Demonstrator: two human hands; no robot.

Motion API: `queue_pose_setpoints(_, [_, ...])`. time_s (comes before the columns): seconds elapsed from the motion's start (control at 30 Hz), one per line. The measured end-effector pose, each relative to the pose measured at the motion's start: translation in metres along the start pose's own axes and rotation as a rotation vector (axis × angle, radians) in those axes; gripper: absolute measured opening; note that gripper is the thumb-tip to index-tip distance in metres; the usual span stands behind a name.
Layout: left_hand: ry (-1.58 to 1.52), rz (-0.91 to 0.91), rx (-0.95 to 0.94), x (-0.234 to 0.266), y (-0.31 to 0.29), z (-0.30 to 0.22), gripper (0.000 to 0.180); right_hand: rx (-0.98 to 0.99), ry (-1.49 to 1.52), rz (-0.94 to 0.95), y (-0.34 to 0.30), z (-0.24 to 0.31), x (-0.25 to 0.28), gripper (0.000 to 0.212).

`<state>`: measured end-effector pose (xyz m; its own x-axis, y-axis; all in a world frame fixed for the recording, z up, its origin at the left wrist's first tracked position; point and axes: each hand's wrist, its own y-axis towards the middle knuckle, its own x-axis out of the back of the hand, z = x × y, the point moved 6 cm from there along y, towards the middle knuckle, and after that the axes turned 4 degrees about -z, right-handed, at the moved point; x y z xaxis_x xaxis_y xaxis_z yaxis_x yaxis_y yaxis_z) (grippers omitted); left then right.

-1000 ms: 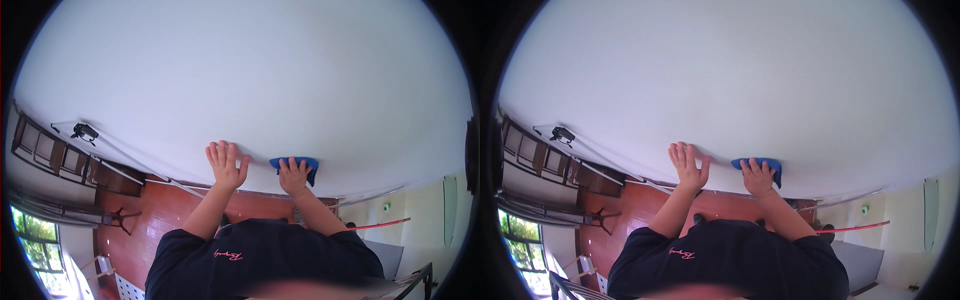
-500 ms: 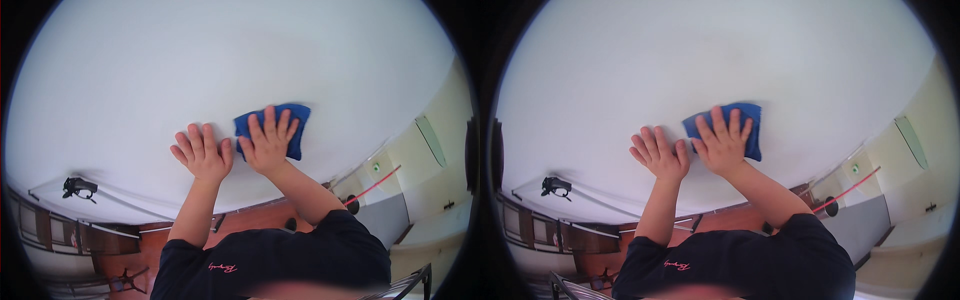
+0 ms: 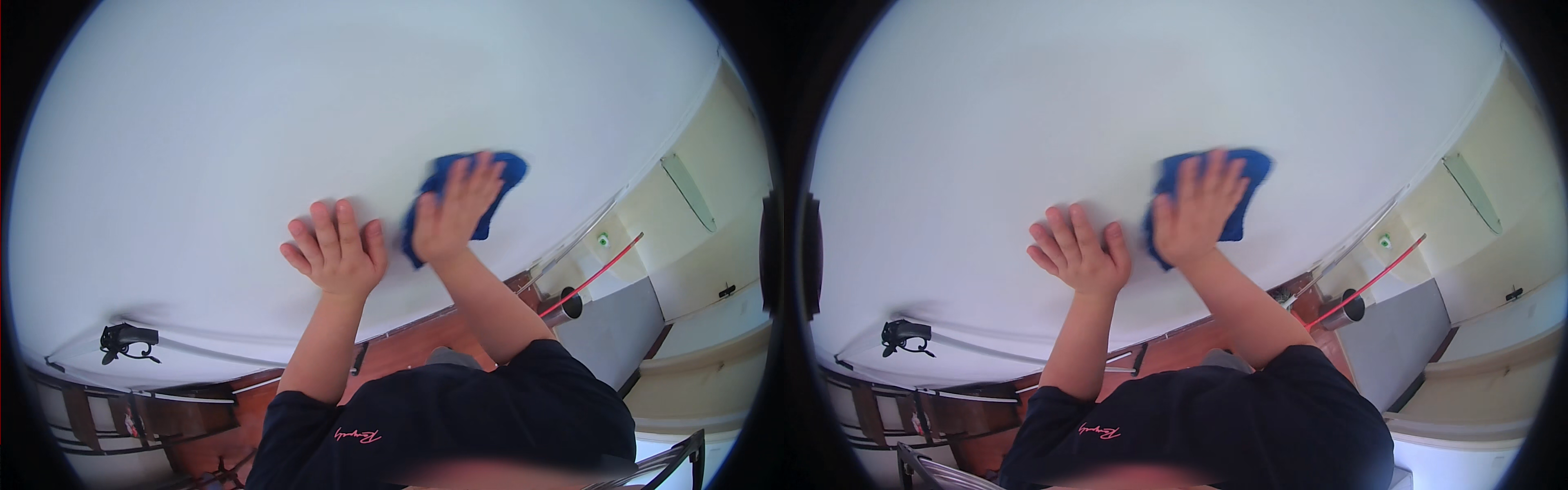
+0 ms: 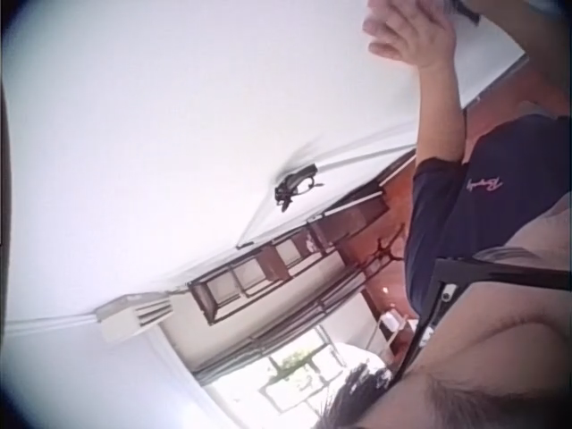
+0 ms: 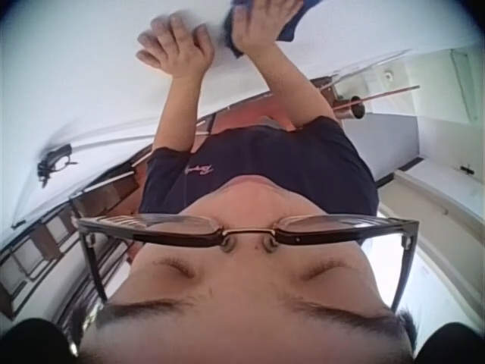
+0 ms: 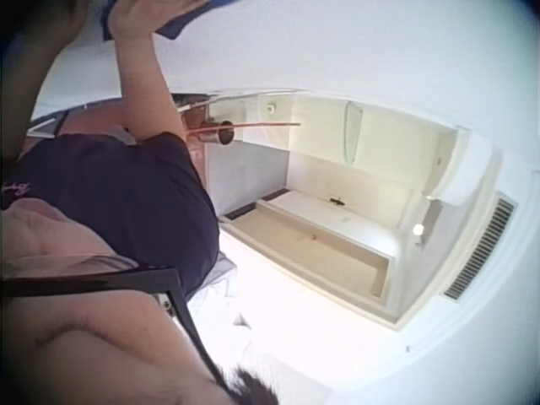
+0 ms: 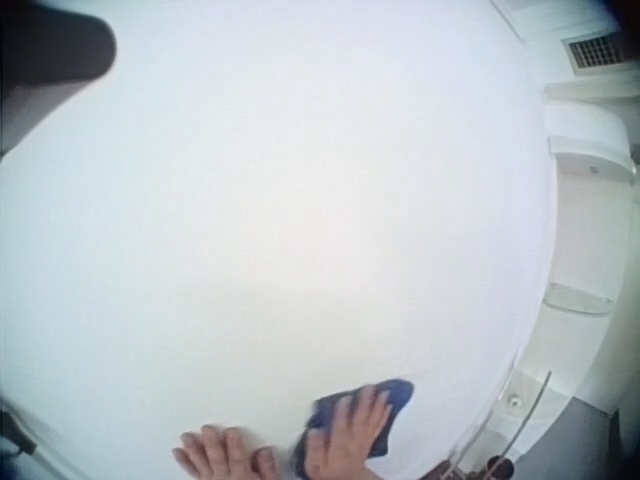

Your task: Wiping a white vertical panel or whiteboard with a blue cloth.

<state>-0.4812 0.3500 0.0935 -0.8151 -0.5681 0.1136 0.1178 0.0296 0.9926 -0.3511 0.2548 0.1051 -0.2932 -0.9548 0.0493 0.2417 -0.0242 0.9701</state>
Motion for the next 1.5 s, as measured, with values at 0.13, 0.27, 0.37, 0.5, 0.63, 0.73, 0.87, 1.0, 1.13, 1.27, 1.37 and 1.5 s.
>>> queue_pose_setpoints(0.13, [0.012, 0.030, 0.001, 0.000, -0.001, 0.001, 0.057, 0.261, -0.021, 0.161, -0.017, 0.011, -0.004, 0.061])
queue_pose_setpoints(0.27, [0.018, 0.025, -0.026, 0.003, 0.003, 0.001, 0.058, 0.151, -0.029, 0.078, -0.002, -0.048, 0.016, 0.058])
queue_pose_setpoints(0.37, [0.007, 0.011, -0.032, 0.001, 0.001, 0.000, 0.060, -0.062, 0.048, -0.058, 0.015, -0.083, 0.029, 0.059])
queue_pose_setpoints(0.5, [-0.003, 0.044, 0.013, -0.004, -0.003, -0.005, 0.063, -0.157, 0.033, -0.087, 0.003, -0.063, 0.019, 0.061])
queue_pose_setpoints(0.63, [-0.009, 0.086, 0.094, -0.010, -0.018, -0.015, 0.064, 0.204, 0.002, 0.167, -0.031, -0.002, -0.002, 0.048])
queue_pose_setpoints(0.73, [0.008, 0.098, 0.096, -0.011, -0.034, -0.022, 0.064, 0.388, 0.052, 0.189, -0.030, -0.007, 0.005, 0.045])
queue_pose_setpoints(0.87, [0.037, 0.083, 0.052, -0.013, -0.046, -0.027, 0.063, 0.231, 0.033, 0.184, -0.035, -0.079, 0.019, 0.051])
queue_pose_setpoints(1.0, [0.067, 0.076, 0.038, -0.014, -0.044, -0.032, 0.061, -0.020, 0.065, 0.070, -0.023, -0.123, 0.035, 0.061])
queue_pose_setpoints(1.13, [0.054, 0.061, 0.038, -0.018, -0.042, -0.039, 0.060, -0.011, 0.062, 0.091, -0.047, -0.075, 0.018, 0.061])
queue_pose_setpoints(1.27, [0.107, 0.071, 0.063, -0.021, -0.057, -0.042, 0.059, 0.199, 0.071, 0.121, -0.070, -0.035, 0.009, 0.044])
queue_pose_setpoints(1.37, [0.101, 0.082, -0.012, -0.025, -0.068, -0.048, 0.059, 0.357, 0.047, 0.219, -0.068, -0.051, 0.013, 0.041])
queue_pose_setpoints(1.5, [0.115, 0.081, -0.016, -0.022, -0.068, -0.047, 0.060, -0.001, 0.077, 0.179, -0.061, -0.130, 0.031, 0.048])
